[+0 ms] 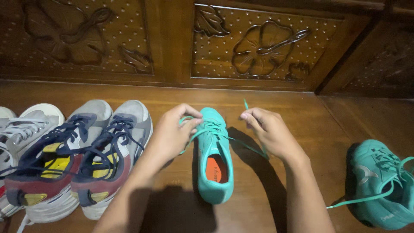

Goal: The person removes the laces from a teal sneaker and then re-laces it by threading the laces through the eyelets and tying a knot. The task is performed on a wooden bench with other shoes visible nearby.

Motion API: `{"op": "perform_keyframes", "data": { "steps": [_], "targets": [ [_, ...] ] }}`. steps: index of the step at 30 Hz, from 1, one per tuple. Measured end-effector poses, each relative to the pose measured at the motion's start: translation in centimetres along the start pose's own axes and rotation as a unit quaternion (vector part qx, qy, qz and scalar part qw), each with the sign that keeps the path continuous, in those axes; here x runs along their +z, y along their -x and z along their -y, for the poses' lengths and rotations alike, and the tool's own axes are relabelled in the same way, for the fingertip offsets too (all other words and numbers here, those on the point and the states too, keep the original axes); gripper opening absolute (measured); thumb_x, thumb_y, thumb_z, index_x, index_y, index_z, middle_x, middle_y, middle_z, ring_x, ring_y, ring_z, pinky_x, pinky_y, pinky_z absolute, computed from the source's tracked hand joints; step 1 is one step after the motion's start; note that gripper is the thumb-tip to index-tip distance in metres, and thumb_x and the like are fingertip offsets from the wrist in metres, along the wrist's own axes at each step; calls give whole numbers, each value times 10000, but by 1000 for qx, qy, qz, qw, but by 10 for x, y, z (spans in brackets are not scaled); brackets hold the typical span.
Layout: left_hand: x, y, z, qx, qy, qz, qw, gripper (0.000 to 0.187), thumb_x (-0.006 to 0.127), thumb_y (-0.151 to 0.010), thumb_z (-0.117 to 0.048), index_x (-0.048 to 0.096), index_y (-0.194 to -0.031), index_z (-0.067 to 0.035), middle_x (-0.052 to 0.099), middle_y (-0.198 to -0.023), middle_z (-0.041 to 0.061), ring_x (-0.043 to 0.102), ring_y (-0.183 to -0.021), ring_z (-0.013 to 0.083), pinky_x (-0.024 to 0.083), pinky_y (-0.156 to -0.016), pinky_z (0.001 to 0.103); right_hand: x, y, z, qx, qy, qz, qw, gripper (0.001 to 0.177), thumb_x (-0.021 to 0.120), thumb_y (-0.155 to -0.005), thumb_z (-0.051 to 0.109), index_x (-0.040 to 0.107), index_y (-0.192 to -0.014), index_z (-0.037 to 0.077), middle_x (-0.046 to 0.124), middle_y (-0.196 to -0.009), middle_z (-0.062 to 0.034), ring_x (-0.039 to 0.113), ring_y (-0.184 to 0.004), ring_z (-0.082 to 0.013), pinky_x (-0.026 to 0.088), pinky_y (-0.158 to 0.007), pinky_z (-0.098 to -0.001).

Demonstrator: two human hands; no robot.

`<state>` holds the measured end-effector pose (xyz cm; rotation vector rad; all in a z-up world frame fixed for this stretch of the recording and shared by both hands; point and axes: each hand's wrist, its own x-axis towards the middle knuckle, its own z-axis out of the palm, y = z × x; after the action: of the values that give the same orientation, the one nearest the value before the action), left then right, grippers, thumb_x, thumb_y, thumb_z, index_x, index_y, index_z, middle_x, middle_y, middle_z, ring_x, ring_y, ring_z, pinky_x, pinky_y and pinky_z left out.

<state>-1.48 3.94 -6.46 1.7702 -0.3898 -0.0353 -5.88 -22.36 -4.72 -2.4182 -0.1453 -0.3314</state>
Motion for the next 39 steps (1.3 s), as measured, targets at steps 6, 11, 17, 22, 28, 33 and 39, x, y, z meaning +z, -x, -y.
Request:
{"op": "perform_keyframes", "data": {
  "steps": [6,11,17,22,28,33,39],
  "targets": [
    [4,3,3,125,-101,9,987,203,752,-823,-69,708,-1014,-18,748,-976,113,755,-909,216,586,-792,344,-1,0,6,-162,-9,-9,987,379,562,-980,63,607,-1357,65,728,-1044,-112,670,-883,-198,541,-794,-341],
    [5,5,-4,150,-104,-55,982,214,733,-836,-46,722,-1048,-24,771,-1000,110,778,-922,195,600,-820,326,-6,2,14,-54,45,27,997,271,683,-932,214,757,-1158,86,758,-932,-94,694,-762,-205,554,-727,-347],
    [5,8,-10,148,-69,2,987,229,734,-831,-22,710,-1059,-29,781,-966,115,788,-891,198,605,-781,321,-11,5,25,-79,11,98,992,253,724,-877,241,822,-1061,97,789,-846,-83,734,-768,-180,570,-734,-317],
    [14,7,1,205,-98,-23,974,201,693,-855,33,691,-1054,6,744,-970,150,777,-901,234,615,-772,328,-5,5,29,72,22,144,987,264,721,-905,311,789,-1024,85,796,-862,-93,734,-745,-244,576,-699,-365],
    [17,6,3,190,-81,-41,978,230,732,-835,8,680,-1059,6,741,-966,142,777,-895,224,618,-742,325,5,2,24,-92,26,109,989,267,657,-938,275,760,-1033,48,786,-984,-108,747,-900,-240,564,-808,-362],
    [18,7,-1,169,-77,-38,982,282,762,-804,-12,679,-1073,-5,737,-970,142,770,-872,226,617,-716,333,10,2,25,-102,45,97,989,277,639,-944,288,755,-1037,55,778,-997,-110,740,-920,-264,563,-820,-379],
    [20,12,-4,139,-123,-88,979,287,785,-797,-51,673,-1059,-15,751,-962,145,763,-881,240,605,-712,346,14,6,35,-75,138,91,983,281,656,-938,311,746,-1009,54,745,-979,-152,699,-895,-339,547,-802,-432]
  ]
}}
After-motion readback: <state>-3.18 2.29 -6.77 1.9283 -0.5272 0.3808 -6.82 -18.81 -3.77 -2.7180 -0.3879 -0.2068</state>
